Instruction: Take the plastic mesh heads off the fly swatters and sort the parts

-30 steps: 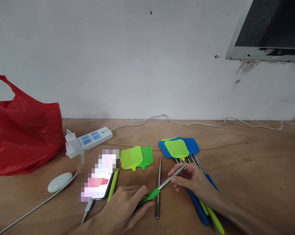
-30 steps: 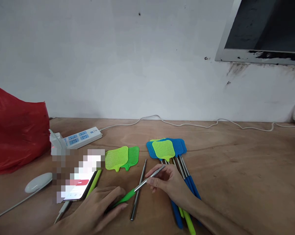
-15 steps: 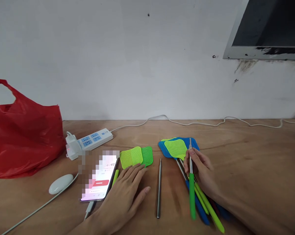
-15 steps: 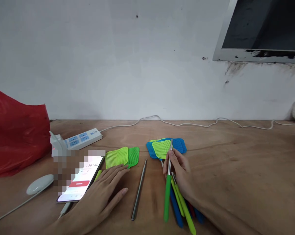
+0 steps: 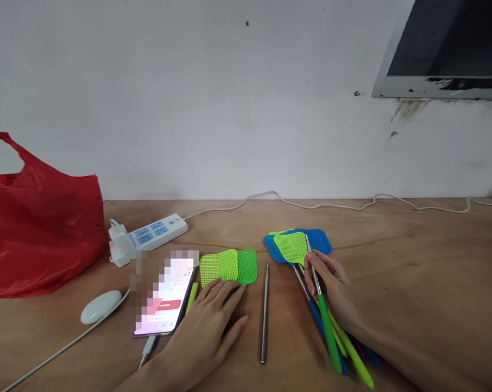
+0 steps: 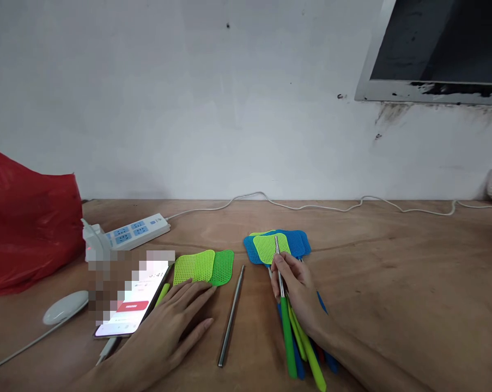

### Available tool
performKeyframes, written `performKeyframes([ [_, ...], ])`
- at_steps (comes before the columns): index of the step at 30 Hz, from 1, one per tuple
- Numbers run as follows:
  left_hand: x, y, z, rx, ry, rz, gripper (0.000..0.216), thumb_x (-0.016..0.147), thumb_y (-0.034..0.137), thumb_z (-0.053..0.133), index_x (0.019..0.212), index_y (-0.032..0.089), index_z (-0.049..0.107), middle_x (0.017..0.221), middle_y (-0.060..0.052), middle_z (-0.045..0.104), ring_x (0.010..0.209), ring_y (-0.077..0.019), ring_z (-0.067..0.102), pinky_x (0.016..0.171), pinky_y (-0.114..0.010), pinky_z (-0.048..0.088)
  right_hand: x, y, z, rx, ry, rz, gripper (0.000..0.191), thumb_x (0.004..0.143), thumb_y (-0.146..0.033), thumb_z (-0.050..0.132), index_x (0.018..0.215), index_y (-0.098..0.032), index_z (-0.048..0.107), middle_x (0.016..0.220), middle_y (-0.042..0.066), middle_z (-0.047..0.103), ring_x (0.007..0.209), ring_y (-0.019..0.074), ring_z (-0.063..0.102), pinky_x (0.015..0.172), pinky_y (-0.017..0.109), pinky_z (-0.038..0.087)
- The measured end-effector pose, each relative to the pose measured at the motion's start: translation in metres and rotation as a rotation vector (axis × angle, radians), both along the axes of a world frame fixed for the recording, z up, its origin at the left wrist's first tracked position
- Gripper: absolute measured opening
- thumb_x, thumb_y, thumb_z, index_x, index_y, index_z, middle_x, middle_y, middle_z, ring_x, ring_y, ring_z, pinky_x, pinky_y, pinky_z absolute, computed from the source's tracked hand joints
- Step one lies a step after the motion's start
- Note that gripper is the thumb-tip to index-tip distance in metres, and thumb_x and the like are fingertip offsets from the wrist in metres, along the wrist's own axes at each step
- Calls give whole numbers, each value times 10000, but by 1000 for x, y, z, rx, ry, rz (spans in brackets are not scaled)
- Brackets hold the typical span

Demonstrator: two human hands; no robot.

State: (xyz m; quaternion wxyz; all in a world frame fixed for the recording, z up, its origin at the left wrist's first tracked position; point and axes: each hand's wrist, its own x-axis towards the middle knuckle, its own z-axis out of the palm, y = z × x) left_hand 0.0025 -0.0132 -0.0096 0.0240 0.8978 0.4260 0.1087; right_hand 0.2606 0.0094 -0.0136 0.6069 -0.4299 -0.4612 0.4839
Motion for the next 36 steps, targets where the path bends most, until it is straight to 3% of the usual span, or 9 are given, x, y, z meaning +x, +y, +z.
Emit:
performKeyframes([
  [8, -4, 0, -3, -22, -18, -31, 422, 1025, 385, 471, 1443, 330, 488, 1488, -70, 509, 1380, -372, 425, 1060, -640, 416, 2, 0, -2, -15, -30, 26, 378, 864, -566, 636, 747, -210, 583, 437, -67, 486, 387, 96, 379, 388, 212, 323],
  [14, -2, -1, -1, 6, -85, -57, 471, 1003, 411, 502, 1434, 221, 483, 1418, -111, 577, 1336, -352, 485, 1087, -601, 412, 2, -1, 0, -20, -29, 28, 382, 851, -570, 646, 733, -213, 581, 434, -67, 484, 385, 99, 381, 390, 216, 316],
  [19, 1, -5, 6, -41, -119, -93, 284, 995, 319, 514, 1253, 233, 598, 1254, -69, 679, 1182, -299, 615, 1053, -528, 470, 1, -1, 1, -16, -22, 32, 391, 847, -577, 649, 731, -209, 585, 439, -66, 489, 385, 91, 387, 391, 208, 320],
  [24, 1, -3, 3, -16, -136, -82, 321, 999, 265, 493, 1311, 231, 557, 1349, -81, 626, 1254, -300, 571, 1064, -519, 461, 2, -2, 1, -29, -53, 41, 399, 855, -583, 632, 734, -207, 579, 429, -67, 485, 385, 88, 388, 393, 202, 319],
  [28, 0, -4, 3, -43, -139, -93, 315, 973, 241, 513, 1283, 229, 569, 1292, -84, 650, 1200, -294, 599, 1022, -512, 490, 3, -1, 0, -36, -78, 49, 399, 853, -589, 624, 733, -213, 564, 426, -68, 484, 381, 97, 391, 390, 212, 310],
  [36, -5, -2, 0, -63, -143, -81, 660, 869, 420, 660, 1454, 213, 434, 1522, -150, 451, 1380, -386, 423, 1084, -602, 400, 2, -2, 6, -45, -160, 53, 426, 842, -617, 598, 716, -210, 592, 418, -67, 469, 358, 96, 368, 375, 218, 294],
])
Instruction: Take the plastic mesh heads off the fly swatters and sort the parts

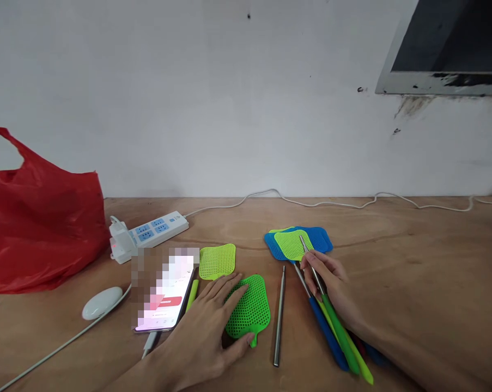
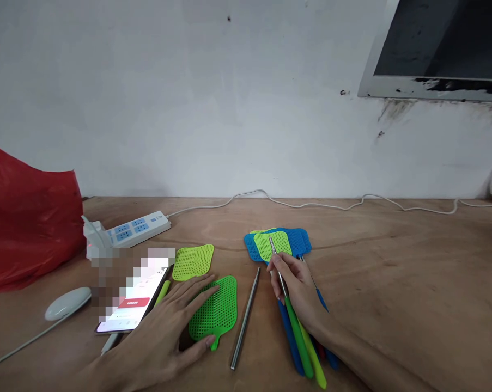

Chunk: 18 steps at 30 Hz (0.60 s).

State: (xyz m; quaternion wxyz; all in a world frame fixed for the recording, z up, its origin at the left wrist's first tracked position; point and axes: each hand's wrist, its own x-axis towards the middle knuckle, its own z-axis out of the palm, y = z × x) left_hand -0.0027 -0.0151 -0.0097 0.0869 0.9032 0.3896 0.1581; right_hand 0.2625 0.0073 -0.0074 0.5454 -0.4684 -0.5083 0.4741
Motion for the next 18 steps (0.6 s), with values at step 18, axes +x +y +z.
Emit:
performKeyframes([
  [18, -4, 2, 15, -236, -97, 4, 619, 586, 298, 856, 1066, 243, 470, 1099, -56, 549, 988, -297, 552, 844, -454, 497, 1, 0, -1, 10, 2, 4, 415, 844, -600, 613, 716, -206, 603, 408, -71, 460, 349, 89, 371, 369, 210, 293],
])
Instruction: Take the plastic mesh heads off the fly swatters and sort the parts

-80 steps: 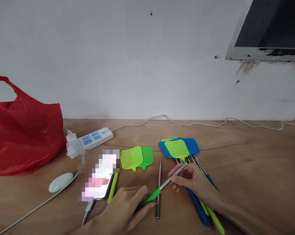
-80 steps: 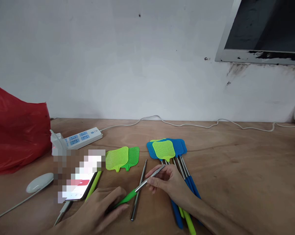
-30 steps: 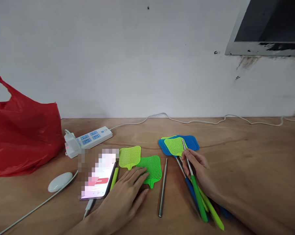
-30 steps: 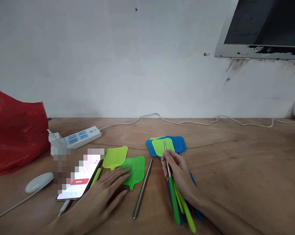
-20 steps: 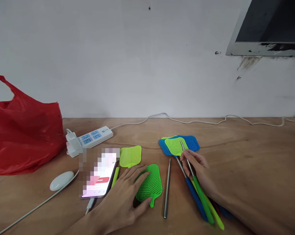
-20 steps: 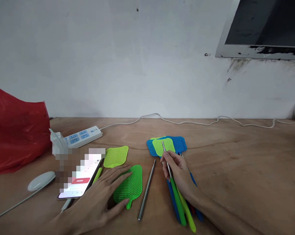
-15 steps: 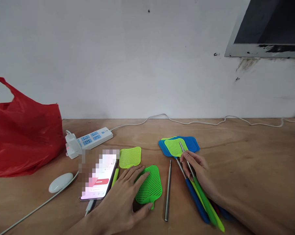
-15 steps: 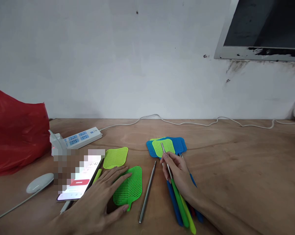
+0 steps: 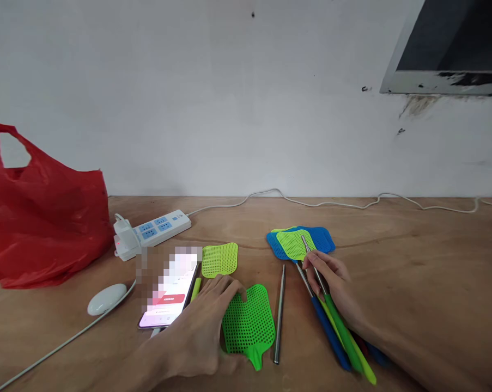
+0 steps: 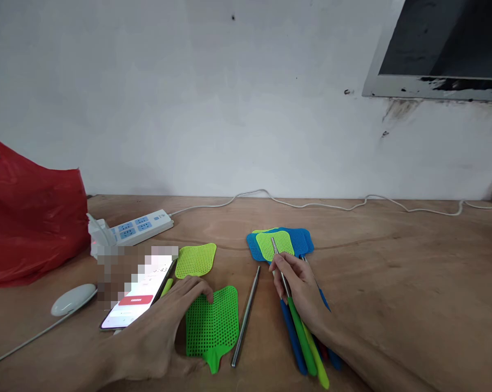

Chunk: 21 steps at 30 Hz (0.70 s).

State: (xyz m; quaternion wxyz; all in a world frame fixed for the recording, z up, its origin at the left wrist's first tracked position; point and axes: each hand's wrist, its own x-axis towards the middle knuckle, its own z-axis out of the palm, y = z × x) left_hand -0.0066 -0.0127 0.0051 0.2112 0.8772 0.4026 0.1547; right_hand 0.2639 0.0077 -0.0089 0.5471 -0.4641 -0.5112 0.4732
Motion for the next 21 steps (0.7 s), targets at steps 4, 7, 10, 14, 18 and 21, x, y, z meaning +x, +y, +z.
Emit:
performKeyframes([
  [4, 2, -2, 2, 7, -36, 7, 492, 649, 191, 778, 1029, 240, 470, 1131, -57, 560, 1028, -281, 565, 870, -432, 506, 0, 1, -1, 13, 12, 1, 404, 861, -583, 603, 721, -204, 607, 408, -70, 464, 348, 86, 371, 375, 208, 297],
  [7, 0, 0, -2, 76, -35, -7, 554, 668, 204, 777, 1132, 248, 478, 1310, -97, 524, 1185, -320, 527, 974, -479, 470, 0, 1, 0, 5, 15, 5, 400, 856, -581, 610, 722, -204, 608, 412, -71, 465, 354, 85, 369, 373, 206, 293],
  [10, -3, 3, -7, 155, -10, -18, 627, 685, 303, 795, 1225, 247, 481, 1440, -137, 462, 1322, -381, 437, 1053, -559, 402, 0, 0, 1, -3, 5, 2, 403, 852, -582, 612, 717, -203, 611, 410, -69, 462, 356, 87, 368, 375, 208, 290],
  [14, -4, 6, -7, 152, 7, -28, 628, 682, 337, 802, 1219, 233, 495, 1351, -129, 534, 1283, -375, 468, 1049, -561, 402, 0, -1, 1, -1, 7, -3, 404, 859, -578, 605, 714, -201, 609, 412, -69, 465, 355, 82, 364, 376, 206, 282],
  [18, -2, 5, 0, 65, 20, -6, 574, 660, 450, 847, 1076, 224, 522, 1189, -96, 571, 1115, -336, 536, 937, -497, 477, 0, 0, 0, 1, 3, 5, 409, 866, -580, 598, 716, -199, 608, 412, -70, 465, 356, 79, 369, 380, 202, 288],
  [21, -1, 6, 3, -4, 32, 8, 615, 596, 472, 885, 1019, 227, 512, 1129, -68, 554, 1042, -318, 542, 885, -473, 490, 0, 0, 0, 9, 2, 10, 408, 873, -576, 593, 718, -198, 605, 408, -73, 460, 357, 79, 366, 388, 201, 302],
])
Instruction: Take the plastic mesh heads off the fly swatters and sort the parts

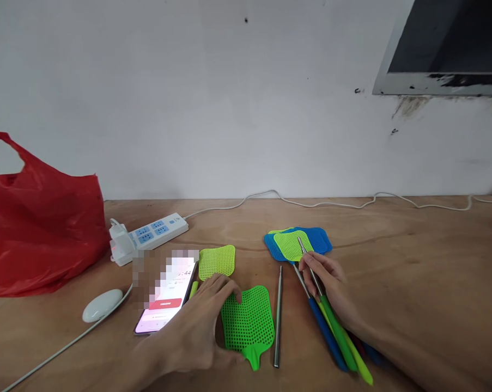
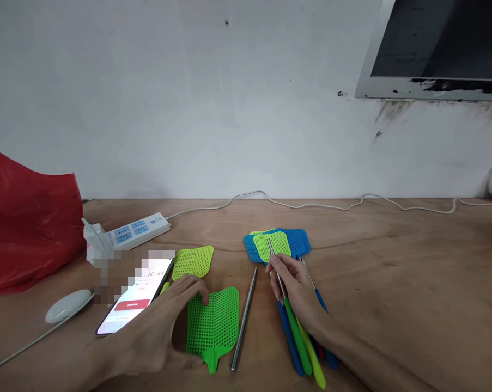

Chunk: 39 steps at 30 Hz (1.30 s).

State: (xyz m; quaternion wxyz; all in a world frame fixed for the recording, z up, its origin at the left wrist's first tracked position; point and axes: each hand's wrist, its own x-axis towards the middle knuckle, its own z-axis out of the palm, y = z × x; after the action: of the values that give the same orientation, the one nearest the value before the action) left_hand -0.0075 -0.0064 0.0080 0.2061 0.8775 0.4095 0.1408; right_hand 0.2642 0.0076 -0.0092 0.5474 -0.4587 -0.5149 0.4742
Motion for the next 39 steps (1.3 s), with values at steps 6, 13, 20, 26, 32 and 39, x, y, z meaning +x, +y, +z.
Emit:
performKeyframes([
  [6, -1, 1, 0, -92, -12, 9, 690, 587, 476, 898, 1070, 233, 468, 1194, -80, 510, 1064, -323, 531, 877, -455, 495, 0, 1, 0, 4, 17, 0, 410, 866, -577, 602, 727, -190, 601, 417, -76, 464, 359, 73, 364, 380, 193, 295],
  [13, -3, 0, 0, -2, -84, -54, 936, 659, 383, 871, 1422, 356, 329, 1412, -60, 453, 1283, -341, 464, 1069, -492, 405, 1, 1, -3, -16, 41, -1, 416, 863, -581, 605, 735, -186, 615, 409, -78, 456, 345, 72, 351, 367, 198, 266],
  [20, -5, 2, -8, -22, -56, 54, 1079, 668, 436, 845, 1528, 312, 205, 1516, -157, 394, 1342, -442, 419, 1049, -605, 404, 2, 0, 0, -28, 19, 65, 419, 872, -555, 613, 867, -149, 717, 400, -76, 452, 349, 76, 372, 397, 215, 292],
  [26, -9, 7, -28, -99, -200, 242, 923, 677, 539, 815, 1456, 256, 411, 1469, -155, 500, 1344, -447, 432, 1094, -604, 356, -1, 4, -3, -69, 53, 150, 480, 858, -581, 624, 978, -123, 703, 366, -88, 463, 286, 60, 328, 351, 210, 232],
  [32, -8, 10, -25, -310, -607, 453, 654, 829, 574, 663, 1387, 264, 518, 1320, -95, 615, 1226, -356, 544, 969, -441, 486, 1, 4, 0, -148, 34, 238, 539, 790, -585, 689, 1087, -140, 623, 384, -77, 553, 230, 65, 342, 287, 181, 187],
  [39, -5, 13, -15, -608, -763, 455, 657, 815, 596, 704, 1345, 236, 557, 836, -3, 633, 574, -127, 495, 451, -207, 346, -1, -4, 6, -263, -12, 513, 396, 812, -499, 706, 993, -157, 620, 528, -41, 657, 235, 35, 384, 266, 153, 179],
])
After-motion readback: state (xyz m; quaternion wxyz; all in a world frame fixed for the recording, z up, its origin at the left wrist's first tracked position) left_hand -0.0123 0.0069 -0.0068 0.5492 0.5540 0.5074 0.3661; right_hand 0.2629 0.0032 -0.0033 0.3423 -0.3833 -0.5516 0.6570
